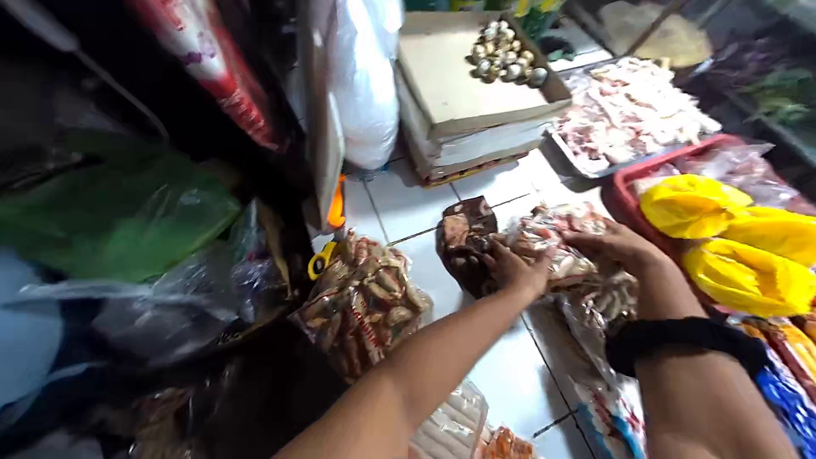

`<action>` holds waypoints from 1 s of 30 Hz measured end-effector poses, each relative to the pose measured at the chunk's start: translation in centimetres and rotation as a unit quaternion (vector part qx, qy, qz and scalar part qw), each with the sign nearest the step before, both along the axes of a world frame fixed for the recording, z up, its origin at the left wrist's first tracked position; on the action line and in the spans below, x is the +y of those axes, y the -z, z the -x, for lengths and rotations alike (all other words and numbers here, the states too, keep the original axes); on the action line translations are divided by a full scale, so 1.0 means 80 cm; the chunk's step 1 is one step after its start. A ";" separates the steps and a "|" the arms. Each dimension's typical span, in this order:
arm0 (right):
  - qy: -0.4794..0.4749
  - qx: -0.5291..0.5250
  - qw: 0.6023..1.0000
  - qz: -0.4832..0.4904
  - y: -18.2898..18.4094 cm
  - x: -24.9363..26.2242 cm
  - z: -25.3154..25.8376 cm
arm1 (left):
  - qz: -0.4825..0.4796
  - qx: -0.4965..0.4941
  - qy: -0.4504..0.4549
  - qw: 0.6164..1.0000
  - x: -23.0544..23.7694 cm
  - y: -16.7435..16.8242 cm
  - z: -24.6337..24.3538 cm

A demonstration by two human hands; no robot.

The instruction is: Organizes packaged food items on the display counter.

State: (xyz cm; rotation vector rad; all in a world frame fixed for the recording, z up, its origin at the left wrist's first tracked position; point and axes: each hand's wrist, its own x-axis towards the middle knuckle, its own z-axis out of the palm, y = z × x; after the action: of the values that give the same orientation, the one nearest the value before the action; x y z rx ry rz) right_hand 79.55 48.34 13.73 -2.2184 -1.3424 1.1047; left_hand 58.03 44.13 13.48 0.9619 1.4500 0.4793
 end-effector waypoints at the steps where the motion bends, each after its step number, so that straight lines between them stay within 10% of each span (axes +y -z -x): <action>1: -0.022 -0.058 0.998 0.001 -0.004 0.006 -0.009 | 0.003 0.012 -0.008 1.000 0.003 -0.002 -0.008; 8: -0.100 -0.282 0.954 -0.010 -0.018 -0.032 0.082 | -0.012 -0.018 0.163 0.986 0.032 -0.029 0.028; 12: -0.122 -0.315 0.941 -0.034 -0.050 -0.045 0.105 | -0.226 0.026 0.236 0.945 0.015 -0.081 0.168; 15: -0.141 -0.191 0.944 -0.230 -0.082 -0.071 0.204 | -0.258 0.191 0.162 0.933 -0.013 -0.076 0.326; 18: -0.240 0.066 0.968 -0.040 -0.061 -0.097 0.311 | -0.200 0.197 -0.057 0.958 -0.090 -0.034 0.418; 24: -0.220 0.171 0.941 0.193 -0.001 -0.098 0.365 | 0.102 -0.259 -0.330 0.902 -0.211 -0.003 0.364; 30: -0.281 0.237 0.930 0.008 -0.055 -0.116 0.389 | -0.052 -0.233 -0.274 0.932 -0.204 -0.047 0.390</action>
State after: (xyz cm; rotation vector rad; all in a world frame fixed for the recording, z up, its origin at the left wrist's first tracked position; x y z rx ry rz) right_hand 48.46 39.09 18.16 -1.4400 -1.7677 1.7080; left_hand 26.82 27.82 17.22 0.4560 1.2450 1.1243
